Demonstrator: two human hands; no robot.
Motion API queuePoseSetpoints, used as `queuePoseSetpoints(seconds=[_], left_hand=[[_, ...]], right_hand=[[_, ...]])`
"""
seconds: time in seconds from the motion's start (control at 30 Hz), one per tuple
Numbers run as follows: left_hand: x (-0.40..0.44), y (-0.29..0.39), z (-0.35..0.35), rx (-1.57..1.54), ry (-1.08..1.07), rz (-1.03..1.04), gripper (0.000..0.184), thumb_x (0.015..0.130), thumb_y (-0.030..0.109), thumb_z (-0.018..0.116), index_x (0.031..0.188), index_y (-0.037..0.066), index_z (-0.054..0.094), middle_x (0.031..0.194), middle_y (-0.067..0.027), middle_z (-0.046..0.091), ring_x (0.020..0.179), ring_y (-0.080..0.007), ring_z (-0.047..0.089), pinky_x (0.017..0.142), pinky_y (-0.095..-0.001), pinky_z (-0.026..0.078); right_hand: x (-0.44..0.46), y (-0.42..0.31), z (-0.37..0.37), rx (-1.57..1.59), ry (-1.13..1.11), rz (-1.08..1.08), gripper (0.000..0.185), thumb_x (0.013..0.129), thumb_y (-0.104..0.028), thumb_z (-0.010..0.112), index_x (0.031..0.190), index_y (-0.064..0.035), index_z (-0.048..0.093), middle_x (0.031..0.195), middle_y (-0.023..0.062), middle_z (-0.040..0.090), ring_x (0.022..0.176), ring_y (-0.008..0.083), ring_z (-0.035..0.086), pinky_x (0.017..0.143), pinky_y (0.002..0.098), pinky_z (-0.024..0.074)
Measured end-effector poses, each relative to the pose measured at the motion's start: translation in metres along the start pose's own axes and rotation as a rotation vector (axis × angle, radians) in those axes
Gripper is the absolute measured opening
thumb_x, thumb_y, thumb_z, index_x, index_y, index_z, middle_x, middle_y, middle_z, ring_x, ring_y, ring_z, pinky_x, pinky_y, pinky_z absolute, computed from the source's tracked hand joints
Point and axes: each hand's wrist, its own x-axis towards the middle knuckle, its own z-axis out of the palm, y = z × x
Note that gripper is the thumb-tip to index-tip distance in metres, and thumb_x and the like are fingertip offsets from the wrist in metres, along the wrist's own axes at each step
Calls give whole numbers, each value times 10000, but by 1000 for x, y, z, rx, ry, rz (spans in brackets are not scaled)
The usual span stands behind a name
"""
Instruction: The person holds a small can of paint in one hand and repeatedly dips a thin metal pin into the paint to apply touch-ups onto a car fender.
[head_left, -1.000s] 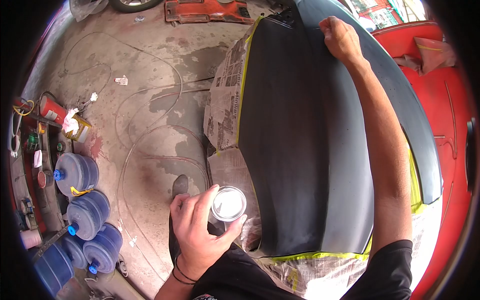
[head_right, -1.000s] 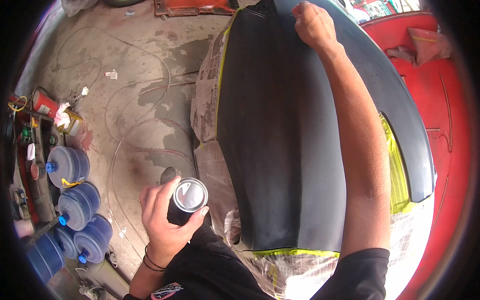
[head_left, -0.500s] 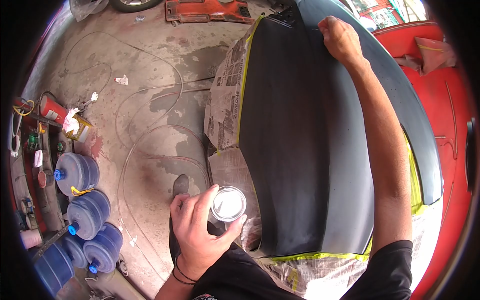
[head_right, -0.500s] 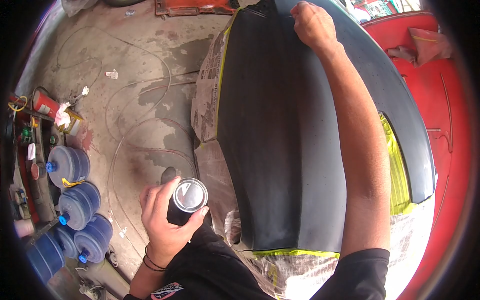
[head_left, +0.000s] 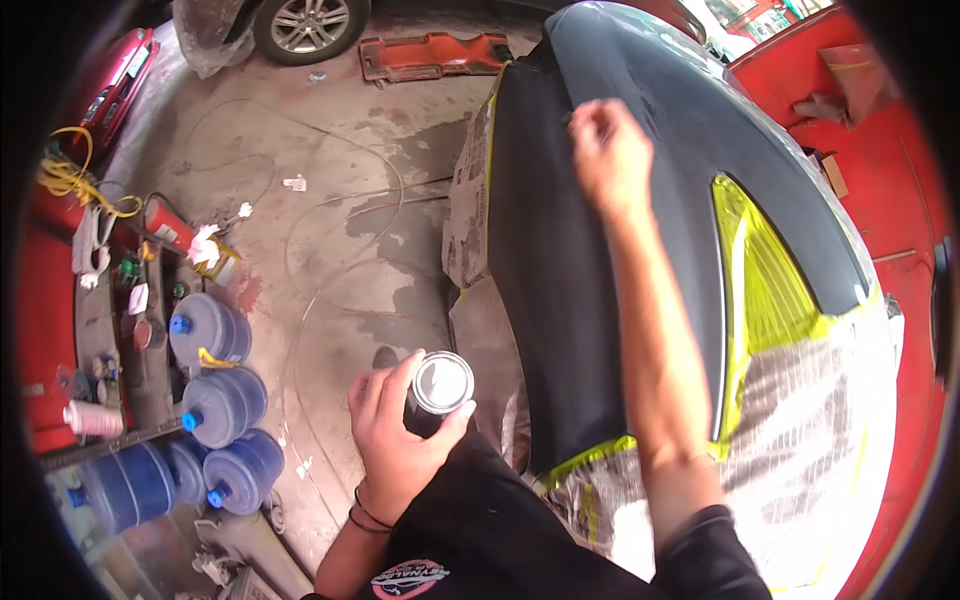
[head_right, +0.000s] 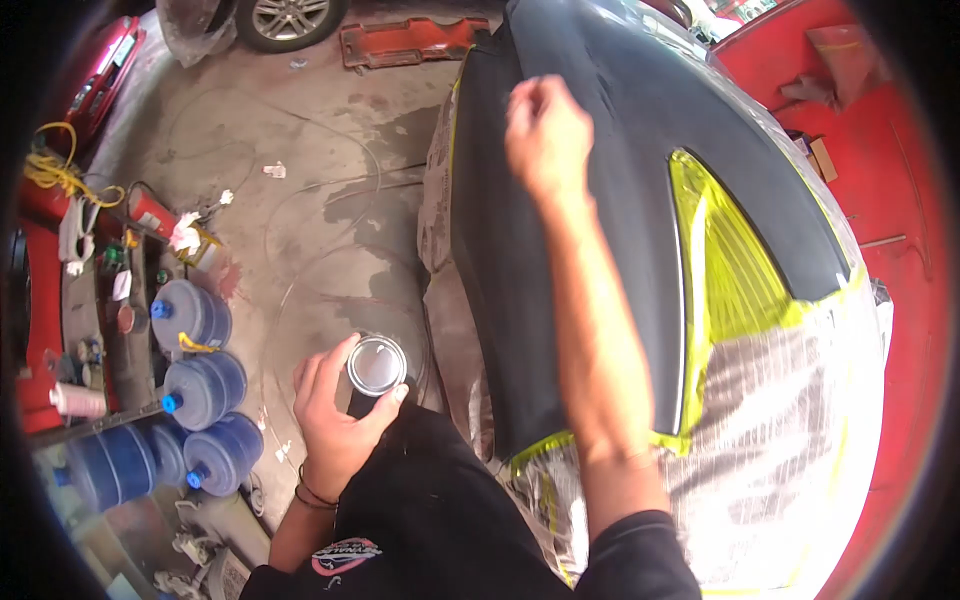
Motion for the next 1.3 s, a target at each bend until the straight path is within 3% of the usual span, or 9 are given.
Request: queuePoseSetpoints(seconds=[0.07, 0.17, 0.23, 0.47, 0.6, 0.7, 0.8, 1.03, 1.3], left_hand=[[-22, 14, -14, 12, 5, -5, 782, 767, 216, 1059, 1460, 30, 748, 1201, -111, 767, 1094, -341, 733, 1111, -526, 509], [-54, 40, -38, 1, 2, -44, 703, 799, 132, 1035, 1433, 7, 759, 1187, -123, 793, 1146, -361, 717, 1077, -498, 535], [-79, 47, -47, 8, 10, -69, 694, 798, 131, 1033, 1426, 8, 763, 1189, -122, 794, 1142, -362, 717, 1076, -501, 534], [-151, 62, -72, 4, 48, -112, 688, 797, 153, 1034, 1417, 18, 769, 1190, -114, 796, 1121, -362, 712, 1073, -508, 530], [-200, 65, -91, 12, 71, -111, 696, 794, 162, 1040, 1420, 21, 768, 1191, -110, 791, 1120, -358, 710, 1080, -501, 522], [-236, 62, -107, 68, 113, -57, 743, 789, 243, 1060, 1431, 24, 759, 1142, -84, 759, 1044, -298, 728, 1122, -521, 497], [-269, 60, -122, 96, 159, -37, 744, 790, 258, 1056, 1427, 14, 759, 1131, -81, 758, 1034, -286, 726, 1118, -520, 499], [-351, 60, -137, 96, 227, -109, 730, 794, 211, 1045, 1442, 36, 759, 1203, -98, 776, 1106, -351, 717, 1123, -519, 511], [-410, 67, -130, 92, 217, -137, 726, 789, 218, 1051, 1433, 39, 766, 1191, -95, 784, 1087, -347, 726, 1118, -515, 510]], right_hand=[[-74, -35, -11, 124, -87, 98, 167, 1141, -162, 745, 1065, -15, 720, 930, 206, 815, 860, 363, 841, 827, 441, 652], [-176, -59, -21, 281, -246, 275, 58, 1092, -76, 728, 1094, -33, 767, 844, 114, 771, 749, 174, 740, 755, 371, 611], [-231, -74, -34, 345, -368, 397, 52, 1082, -75, 744, 1105, -42, 776, 813, 83, 744, 725, 130, 682, 718, 349, 579], [-366, -93, -84, 367, -651, 568, 153, 1092, -100, 778, 1219, -34, 831, 920, 85, 834, 824, 120, 750, 809, 333, 612], [-415, -122, -120, 225, -792, 540, 175, 1089, -123, 816, 1242, -54, 868, 1004, 179, 878, 874, 244, 847, 849, 401, 648], [-461, -141, -127, 247, -789, 509, 173, 1103, -161, 827, 1228, -47, 865, 990, 180, 871, 888, 275, 859, 852, 404, 653], [-500, -170, -132, 237, -823, 516, 193, 1110, -173, 848, 1204, -5, 848, 1056, 167, 895, 963, 188, 864, 881, 367, 657], [-569, -224, -155, 221, -876, 423, 193, 1139, -184, 797, 1235, -17, 797, 1070, 245, 847, 968, 400, 860, 853, 475, 660], [-614, -230, -189, 243, -865, 406, 173, 1137, -132, 787, 1244, 3, 799, 1058, 201, 863, 924, 257, 861, 841, 398, 658]])
